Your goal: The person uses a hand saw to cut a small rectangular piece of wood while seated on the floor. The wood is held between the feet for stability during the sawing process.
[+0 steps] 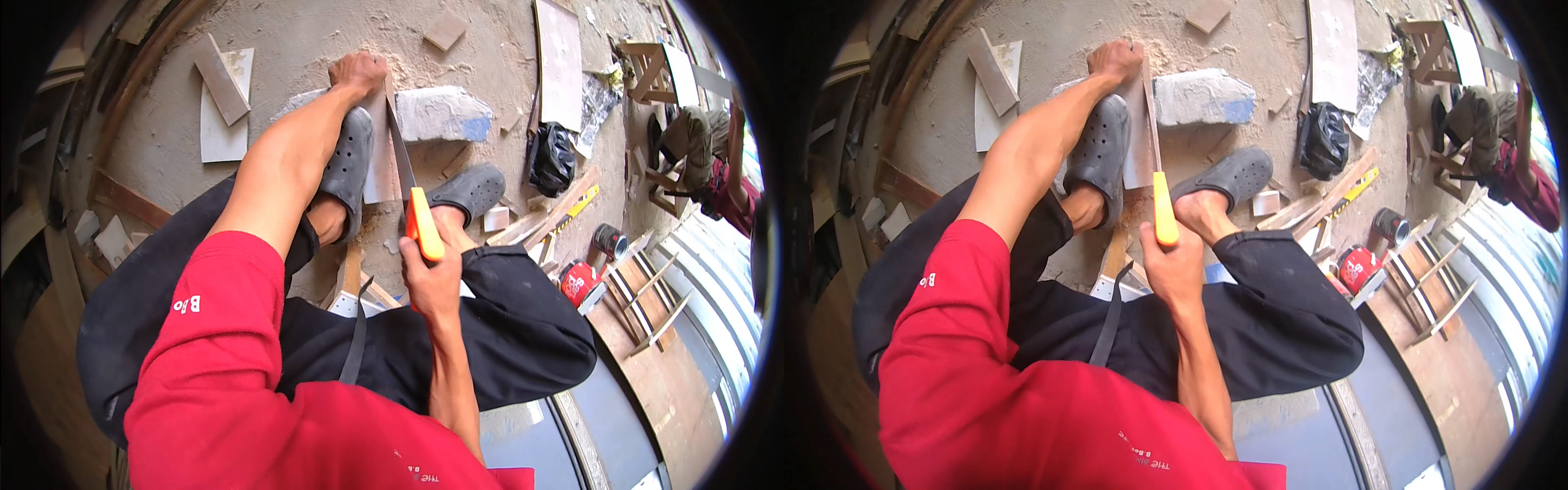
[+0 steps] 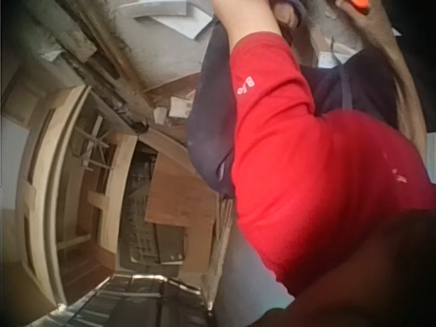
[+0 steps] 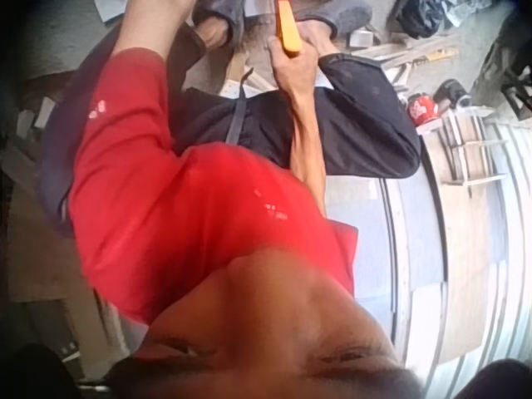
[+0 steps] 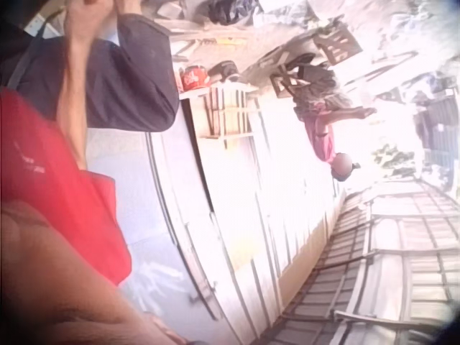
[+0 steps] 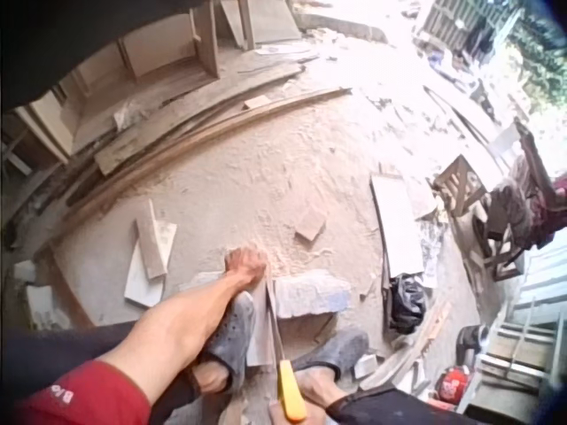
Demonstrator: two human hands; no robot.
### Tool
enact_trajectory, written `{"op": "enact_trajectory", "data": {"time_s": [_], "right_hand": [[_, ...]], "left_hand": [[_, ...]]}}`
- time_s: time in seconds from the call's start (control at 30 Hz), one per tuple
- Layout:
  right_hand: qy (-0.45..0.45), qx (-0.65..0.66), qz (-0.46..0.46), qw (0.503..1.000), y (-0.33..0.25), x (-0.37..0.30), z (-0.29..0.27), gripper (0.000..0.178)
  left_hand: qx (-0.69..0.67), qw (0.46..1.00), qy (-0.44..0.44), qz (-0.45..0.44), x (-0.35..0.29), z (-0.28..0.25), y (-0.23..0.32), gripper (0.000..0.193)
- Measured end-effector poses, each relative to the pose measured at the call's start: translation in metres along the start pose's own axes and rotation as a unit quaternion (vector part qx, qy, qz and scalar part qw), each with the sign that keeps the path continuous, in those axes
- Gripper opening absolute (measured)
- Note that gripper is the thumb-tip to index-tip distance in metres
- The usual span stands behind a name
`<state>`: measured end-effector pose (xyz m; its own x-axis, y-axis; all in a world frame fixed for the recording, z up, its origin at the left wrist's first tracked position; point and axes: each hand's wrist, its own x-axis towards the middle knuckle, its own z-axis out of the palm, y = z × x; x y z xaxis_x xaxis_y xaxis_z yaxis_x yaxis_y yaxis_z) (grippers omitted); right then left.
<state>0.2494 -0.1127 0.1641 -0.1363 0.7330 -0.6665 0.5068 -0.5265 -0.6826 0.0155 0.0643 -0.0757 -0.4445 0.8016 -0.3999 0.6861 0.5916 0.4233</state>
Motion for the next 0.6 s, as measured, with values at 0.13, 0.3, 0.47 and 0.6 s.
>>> {"op": "enact_trajectory", "data": {"time_s": [0.13,0.3,0.47,0.6], "right_hand": [[-0.008,0.021,0.036,0.999,0.003,-0.062,-0.030,0.024],[0.000,0.002,-0.019,1.000,0.022,0.006,0.012,0.031],[-0.003,0.012,0.002,1.000,0.012,-0.055,-0.025,0.027],[0.000,0.019,-0.051,0.999,0.026,0.001,0.010,0.028]], "left_hand": [[0.005,1.000,0.005,0.004,0.000,0.001,0.003,0.052],[-0.001,1.000,0.001,0.003,0.001,0.005,0.001,0.051],[0.008,1.000,0.001,0.004,0.001,-0.004,0.006,0.052],[0.001,1.000,-0.006,-0.007,-0.016,0.006,0.002,0.053]]}}
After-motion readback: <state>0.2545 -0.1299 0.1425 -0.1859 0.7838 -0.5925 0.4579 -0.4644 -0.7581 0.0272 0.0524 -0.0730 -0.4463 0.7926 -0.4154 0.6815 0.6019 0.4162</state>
